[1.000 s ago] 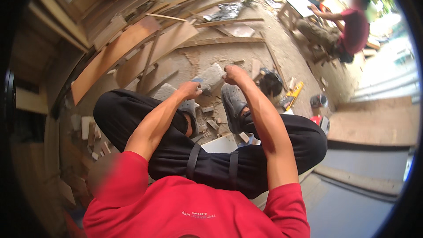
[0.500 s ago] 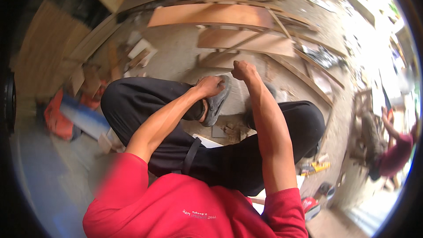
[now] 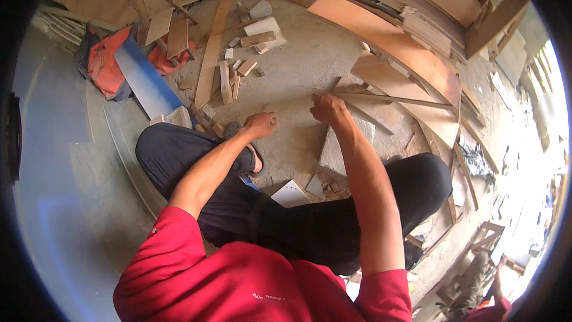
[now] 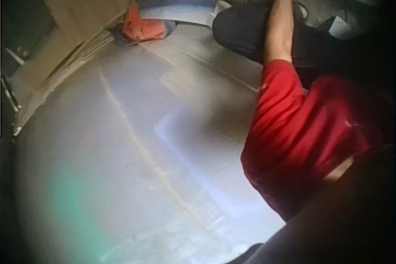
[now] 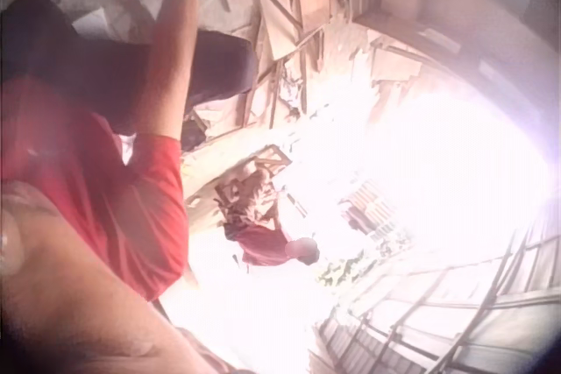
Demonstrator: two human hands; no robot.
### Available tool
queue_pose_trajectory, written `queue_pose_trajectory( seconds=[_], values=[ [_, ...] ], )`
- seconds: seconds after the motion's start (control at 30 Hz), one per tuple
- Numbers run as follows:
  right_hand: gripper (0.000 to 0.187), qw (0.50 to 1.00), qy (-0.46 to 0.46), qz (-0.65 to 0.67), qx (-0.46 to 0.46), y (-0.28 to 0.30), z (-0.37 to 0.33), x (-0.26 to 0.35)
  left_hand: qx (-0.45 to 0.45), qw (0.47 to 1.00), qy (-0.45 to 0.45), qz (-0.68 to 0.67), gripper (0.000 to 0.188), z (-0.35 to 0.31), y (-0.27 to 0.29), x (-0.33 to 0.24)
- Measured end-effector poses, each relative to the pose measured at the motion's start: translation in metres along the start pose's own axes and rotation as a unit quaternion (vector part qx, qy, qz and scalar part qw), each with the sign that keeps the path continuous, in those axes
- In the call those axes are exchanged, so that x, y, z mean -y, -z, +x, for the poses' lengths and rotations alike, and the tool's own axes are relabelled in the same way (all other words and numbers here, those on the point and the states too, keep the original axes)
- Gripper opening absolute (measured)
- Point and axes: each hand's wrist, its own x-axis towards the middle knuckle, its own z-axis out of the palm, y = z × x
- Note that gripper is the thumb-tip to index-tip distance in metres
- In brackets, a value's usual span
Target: The person sits on the floor and assembles a wooden frame by fitting together several wooden planks and slats. They repeatedly pick up, align, and insert pieces into a partially built structure, occasionally adjusting the position of the frame and surrounding debris.
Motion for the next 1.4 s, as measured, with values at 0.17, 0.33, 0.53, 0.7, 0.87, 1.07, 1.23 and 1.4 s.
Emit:
queue_pose_trajectory(
  seconds=[0.17, 0.33, 0.53, 0.7, 0.87, 1.07, 1.23, 1.4],
  values=[
    [0.045, 0.997, 0.049, -0.024, 0.056, -0.003, 0.001, 0.028, 0.039, 0.996, 0.041, 0.068, 0.038, 0.004, -0.018, 0.031],
    [0.045, 0.997, 0.003, -0.009, 0.081, -0.019, 0.01, 0.009, 0.091, 0.993, 0.032, 0.063, 0.037, 0.017, -0.026, 0.016],
    [0.045, 0.993, 0.005, 0.012, 0.121, -0.07, 0.011, -0.004, 0.073, 0.995, -0.026, 0.063, 0.033, 0.039, -0.068, 0.027],
    [0.037, 0.979, 0.005, -0.087, 0.184, -0.102, 0.052, -0.023, 0.073, 0.995, -0.028, 0.057, 0.038, 0.023, -0.03, -0.004],
    [0.032, 0.973, 0.073, -0.144, 0.167, -0.084, 0.1, 0.035, 0.02, 1.0, -0.014, -0.004, 0.036, -0.026, -0.029, -0.006],
    [0.033, 0.967, 0.216, -0.091, 0.103, -0.08, 0.104, 0.15, 0.054, 0.997, 0.034, 0.035, 0.028, -0.096, -0.061, 0.046],
    [0.033, 0.94, 0.258, -0.153, 0.162, -0.102, 0.109, 0.167, 0.058, 0.985, 0.158, 0.043, 0.027, -0.135, -0.043, 0.07],
    [0.028, 0.938, 0.209, -0.193, 0.197, -0.107, 0.119, 0.138, -0.013, 0.981, 0.195, -0.007, 0.022, -0.135, -0.031, 0.1]
  ],
)
